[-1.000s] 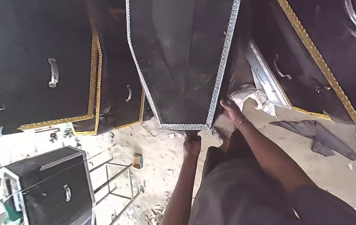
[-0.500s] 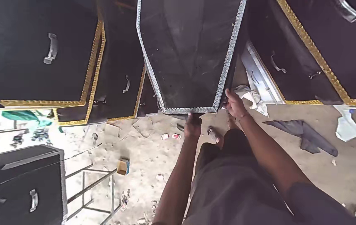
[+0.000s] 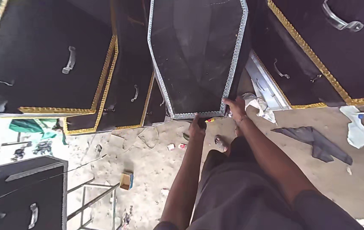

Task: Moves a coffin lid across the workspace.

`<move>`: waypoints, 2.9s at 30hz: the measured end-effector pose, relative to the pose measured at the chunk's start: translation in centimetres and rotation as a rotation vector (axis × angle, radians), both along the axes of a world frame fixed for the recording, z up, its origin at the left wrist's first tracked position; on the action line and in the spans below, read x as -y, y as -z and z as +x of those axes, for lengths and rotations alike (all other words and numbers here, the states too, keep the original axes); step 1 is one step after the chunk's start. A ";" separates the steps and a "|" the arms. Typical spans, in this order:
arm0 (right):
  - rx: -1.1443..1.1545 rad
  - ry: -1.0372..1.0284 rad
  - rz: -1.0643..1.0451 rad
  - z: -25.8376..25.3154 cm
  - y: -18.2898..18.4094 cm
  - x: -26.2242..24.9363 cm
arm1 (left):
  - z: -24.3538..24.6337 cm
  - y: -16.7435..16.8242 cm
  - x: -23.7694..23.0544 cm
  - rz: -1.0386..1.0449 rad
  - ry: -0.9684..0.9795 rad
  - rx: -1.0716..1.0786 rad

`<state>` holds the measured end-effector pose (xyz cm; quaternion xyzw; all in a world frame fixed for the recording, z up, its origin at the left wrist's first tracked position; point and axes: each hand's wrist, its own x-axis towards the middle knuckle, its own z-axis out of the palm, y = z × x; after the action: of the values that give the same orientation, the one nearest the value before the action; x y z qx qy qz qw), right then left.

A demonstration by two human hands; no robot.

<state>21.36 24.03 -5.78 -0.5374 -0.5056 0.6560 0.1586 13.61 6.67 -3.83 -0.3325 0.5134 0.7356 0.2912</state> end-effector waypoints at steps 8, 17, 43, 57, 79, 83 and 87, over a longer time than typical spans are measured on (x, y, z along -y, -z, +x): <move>0.105 0.016 -0.115 -0.5 -3.0 -0.6 | -0.3 -0.6 -0.5 0.102 -0.002 0.023; -0.193 0.049 -0.238 0.8 -1.1 -0.8 | 0.0 -1.0 -1.9 -0.089 -0.052 -0.046; 0.040 -0.123 -0.111 4.9 2.0 6.2 | 0.6 -0.9 -1.5 -0.071 -0.027 -0.086; -0.070 0.011 -0.338 4.2 1.9 6.9 | 0.4 0.6 -0.8 -0.111 -0.045 -0.074; -0.062 0.032 -0.391 3.9 3.1 6.8 | 1.4 6.7 4.8 0.290 -0.064 -0.001; 0.139 -0.120 -0.153 3.7 3.2 6.2 | 1.1 6.7 5.4 0.154 0.047 -0.026; 0.124 -0.177 -0.079 3.8 3.8 6.0 | 0.6 8.1 4.3 0.219 -0.017 -0.001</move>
<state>25.13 18.07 -9.56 -0.5361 -0.5336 0.6524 0.0471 14.24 2.34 -11.92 -0.3029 0.4273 0.7897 0.3194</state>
